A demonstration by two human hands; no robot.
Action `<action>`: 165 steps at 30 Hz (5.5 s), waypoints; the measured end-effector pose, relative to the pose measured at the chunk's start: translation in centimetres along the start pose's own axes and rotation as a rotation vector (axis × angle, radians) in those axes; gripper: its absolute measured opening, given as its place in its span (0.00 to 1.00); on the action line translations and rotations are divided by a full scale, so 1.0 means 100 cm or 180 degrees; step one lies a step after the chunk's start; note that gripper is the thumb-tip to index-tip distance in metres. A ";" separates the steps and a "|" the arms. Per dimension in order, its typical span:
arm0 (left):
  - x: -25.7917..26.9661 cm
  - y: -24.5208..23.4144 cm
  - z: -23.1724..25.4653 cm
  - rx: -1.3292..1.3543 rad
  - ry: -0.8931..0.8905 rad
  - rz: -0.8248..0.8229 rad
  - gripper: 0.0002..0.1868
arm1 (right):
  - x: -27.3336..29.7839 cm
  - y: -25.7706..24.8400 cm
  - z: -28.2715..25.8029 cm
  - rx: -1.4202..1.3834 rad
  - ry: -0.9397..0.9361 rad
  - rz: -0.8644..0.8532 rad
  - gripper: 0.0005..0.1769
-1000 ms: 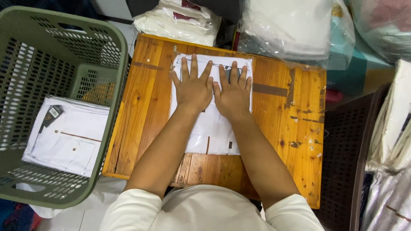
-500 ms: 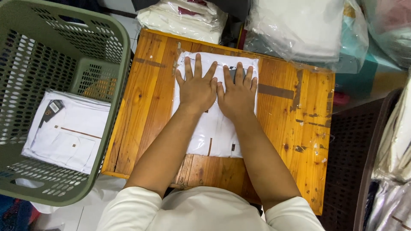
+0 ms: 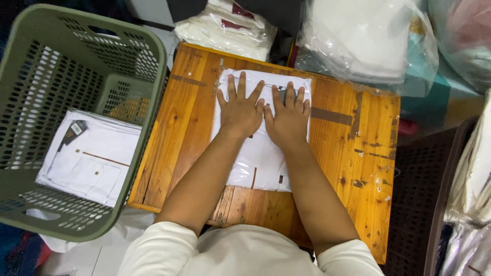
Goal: Folding white shirts and placing them into clear plastic bags for final packaging.
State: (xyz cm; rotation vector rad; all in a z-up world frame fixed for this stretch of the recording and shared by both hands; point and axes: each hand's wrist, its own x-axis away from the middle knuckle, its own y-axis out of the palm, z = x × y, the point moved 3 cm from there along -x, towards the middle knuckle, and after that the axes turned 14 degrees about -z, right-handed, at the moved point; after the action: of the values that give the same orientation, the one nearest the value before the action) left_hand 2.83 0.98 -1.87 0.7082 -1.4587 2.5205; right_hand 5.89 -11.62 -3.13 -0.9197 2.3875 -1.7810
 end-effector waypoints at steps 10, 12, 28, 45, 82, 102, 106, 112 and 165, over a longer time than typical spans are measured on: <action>0.014 0.000 -0.074 0.1107 0.0449 0.1631 0.21 | 0.042 -0.033 0.057 -0.1702 0.0163 0.1278 0.17; 0.036 0.002 -0.096 0.1112 -0.0013 0.0830 0.25 | 0.049 -0.023 0.074 -0.1261 0.0807 0.0201 0.35; 0.090 0.013 -0.104 0.2001 -0.0348 -0.0146 0.29 | 0.071 -0.003 0.087 -0.2086 0.1060 0.0039 0.22; 0.222 -0.057 -0.254 0.2679 -0.1087 0.1957 0.18 | -0.009 -0.052 -0.231 -0.1284 -0.1605 -0.0892 0.34; 0.237 0.002 -0.390 0.1899 -0.2780 -0.0460 0.54 | -0.102 0.205 -0.374 0.1091 -0.1848 -0.2665 0.51; 0.139 0.044 -0.054 -0.0345 0.1465 -0.0792 0.38 | 0.104 0.054 0.015 -0.0182 -0.0186 -0.0127 0.32; 0.139 0.071 -0.023 -0.0980 0.1582 -0.0976 0.40 | 0.129 0.071 0.046 -0.0494 -0.0828 0.0888 0.25; 0.132 0.074 0.031 -0.0827 0.1946 -0.0872 0.39 | 0.220 0.020 0.084 -0.1189 -0.0489 0.1402 0.24; 0.123 0.076 0.228 -0.0693 0.5603 0.1098 0.13 | 0.386 -0.038 0.126 -0.0220 0.0627 0.1866 0.60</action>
State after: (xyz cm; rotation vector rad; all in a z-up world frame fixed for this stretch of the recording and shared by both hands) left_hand -3.22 -23.66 7.41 -1.5184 -0.9496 1.7526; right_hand -19.84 -41.13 8.12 -0.0151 2.4790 -1.6122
